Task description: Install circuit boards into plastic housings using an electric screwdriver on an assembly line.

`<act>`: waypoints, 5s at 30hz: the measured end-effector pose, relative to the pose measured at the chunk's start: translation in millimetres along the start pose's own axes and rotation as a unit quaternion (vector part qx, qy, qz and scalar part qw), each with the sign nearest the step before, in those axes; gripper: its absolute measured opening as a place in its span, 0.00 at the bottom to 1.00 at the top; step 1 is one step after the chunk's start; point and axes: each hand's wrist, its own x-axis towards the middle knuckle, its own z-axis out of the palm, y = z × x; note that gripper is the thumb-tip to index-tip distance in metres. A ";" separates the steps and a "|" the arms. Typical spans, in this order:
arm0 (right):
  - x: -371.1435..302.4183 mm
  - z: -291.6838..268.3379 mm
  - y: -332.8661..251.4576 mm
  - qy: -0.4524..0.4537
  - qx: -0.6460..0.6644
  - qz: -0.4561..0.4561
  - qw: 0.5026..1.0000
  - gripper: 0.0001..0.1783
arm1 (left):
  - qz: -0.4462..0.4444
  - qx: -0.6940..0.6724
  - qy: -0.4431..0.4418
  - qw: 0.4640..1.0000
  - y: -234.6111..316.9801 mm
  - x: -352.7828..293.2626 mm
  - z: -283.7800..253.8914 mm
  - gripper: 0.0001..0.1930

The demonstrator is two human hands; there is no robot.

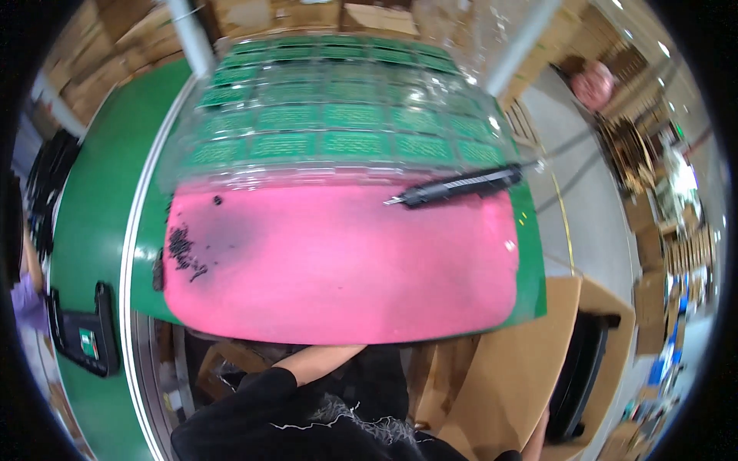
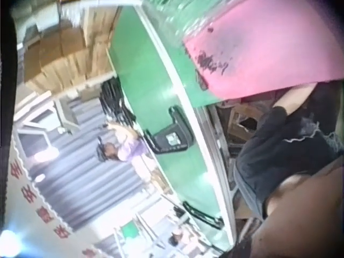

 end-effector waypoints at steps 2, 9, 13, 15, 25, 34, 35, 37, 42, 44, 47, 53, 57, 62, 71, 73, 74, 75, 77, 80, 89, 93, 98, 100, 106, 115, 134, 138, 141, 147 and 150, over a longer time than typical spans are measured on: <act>37.3 41.6 -20.9 -0.020 -0.124 -0.016 0.992 0.21 | -0.015 -0.008 0.027 0.999 6.3 1.5 -10.7 0.11; -13.9 27.7 -56.6 0.057 -0.559 -0.020 0.827 0.22 | -0.010 -0.099 -0.016 0.995 52.0 13.4 -41.6 0.11; -93.8 24.7 -119.3 0.227 -0.691 -0.042 0.685 0.22 | 0.035 -0.130 -0.125 0.983 63.9 9.1 -68.1 0.10; -100.0 -52.3 -158.4 0.277 -0.659 -0.055 0.697 0.22 | 0.067 -0.148 -0.178 0.970 80.8 17.2 -73.7 0.10; -141.9 97.9 -366.1 0.143 0.001 -0.066 0.987 0.08 | 0.372 -0.311 -0.248 0.839 220.9 -44.3 -198.5 0.08; -174.2 336.2 -326.8 -0.297 0.071 0.079 0.949 0.21 | 0.320 0.117 -0.146 0.929 206.7 -12.1 -342.7 0.12; -173.2 343.4 -326.4 -0.358 0.068 0.101 0.926 0.21 | 0.273 0.151 -0.229 0.922 198.3 -12.7 -363.7 0.09; -172.0 358.2 -328.9 -0.451 0.026 0.115 0.885 0.17 | 0.197 0.193 -0.222 0.935 202.3 -27.6 -392.8 0.05; -156.3 397.1 -368.7 -0.515 -0.096 -0.132 0.841 0.16 | 0.138 0.376 -0.004 0.916 199.0 -26.5 -405.4 0.04; -153.0 436.5 -395.5 -0.472 -0.125 -0.343 0.803 0.17 | 0.182 0.368 0.047 0.911 194.6 -7.8 -404.2 0.07; -149.7 519.8 -436.5 -0.434 -0.123 -0.459 0.765 0.19 | 0.169 0.389 0.051 0.904 161.8 8.8 -413.6 0.09; -148.5 702.3 -457.1 -0.319 -0.229 -0.683 0.616 0.25 | 0.116 0.328 0.060 0.936 137.9 9.5 -415.9 0.10; -146.7 809.0 -454.2 -0.332 -0.302 -0.621 0.643 0.29 | 0.165 0.307 0.073 0.934 120.4 13.3 -409.1 0.11; -154.4 860.4 -453.4 -0.336 -0.365 -0.612 0.616 0.34 | 0.226 0.298 0.097 0.922 113.4 15.6 -406.7 0.09; -131.7 749.1 -479.4 -0.294 -0.003 -0.680 0.672 0.11 | 0.310 0.241 0.311 0.866 142.7 9.8 -434.3 0.10; -137.1 697.1 -483.5 -0.352 -0.011 -0.615 0.705 0.08 | 0.293 0.254 0.371 0.844 147.7 5.7 -443.9 0.17; -135.5 672.6 -483.5 -0.369 -0.031 -0.607 0.703 0.07 | 0.272 0.266 0.363 0.851 154.4 6.6 -445.2 0.22; -136.9 653.8 -481.5 -0.365 -0.043 -0.598 0.712 0.07 | 0.247 0.281 0.356 0.857 158.2 6.1 -446.2 0.28; -142.8 626.1 -473.5 -0.441 -0.072 -0.556 0.701 0.07 | 0.232 0.285 0.304 0.879 153.7 6.1 -442.1 0.36; -146.0 598.7 -459.0 -0.450 -0.083 -0.570 0.683 0.06 | 0.255 0.281 0.183 0.907 152.4 -1.3 -438.0 0.38; -152.1 563.0 -445.5 -0.451 -0.064 -0.545 0.704 0.11 | 0.371 0.222 0.202 0.879 158.4 3.2 -427.6 0.32; -147.1 547.0 -446.1 -0.382 -0.154 -0.577 0.705 0.11 | 0.399 0.207 0.217 0.867 155.1 -0.7 -428.0 0.33; -153.2 534.9 -427.3 -0.375 -0.148 -0.545 0.735 0.09 | 0.409 0.179 0.176 0.877 149.3 0.2 -420.0 0.33; -152.9 529.3 -425.0 -0.376 -0.155 -0.549 0.730 0.09 | 0.408 0.185 0.155 0.880 151.4 -0.5 -420.4 0.32; -154.8 506.2 -411.1 -0.446 -0.168 -0.505 0.719 0.08 | 0.409 0.122 0.070 0.901 144.9 -4.2 -412.3 0.39; -137.3 499.2 -382.1 -0.487 -0.167 -0.474 0.714 0.37 | 0.330 0.102 0.024 0.938 140.2 -2.4 -403.4 0.36; -103.0 537.6 -348.0 -0.461 -0.150 -0.476 0.734 0.27 | 0.066 0.237 -0.054 0.968 146.9 -2.5 -390.5 0.34; -101.5 539.0 -347.2 -0.452 -0.161 -0.479 0.735 0.27 | 0.045 0.245 -0.063 0.966 148.7 -0.1 -390.3 0.34; -101.7 539.4 -346.6 -0.451 -0.166 -0.467 0.742 0.26 | 0.047 0.251 -0.066 0.965 147.0 0.7 -389.3 0.35; -102.5 538.4 -346.1 -0.450 -0.167 -0.465 0.744 0.26 | 0.052 0.259 -0.064 0.962 147.9 -0.4 -387.6 0.35; -102.5 538.7 -346.1 -0.452 -0.167 -0.467 0.742 0.26 | 0.055 0.262 -0.065 0.961 147.6 -1.1 -387.6 0.35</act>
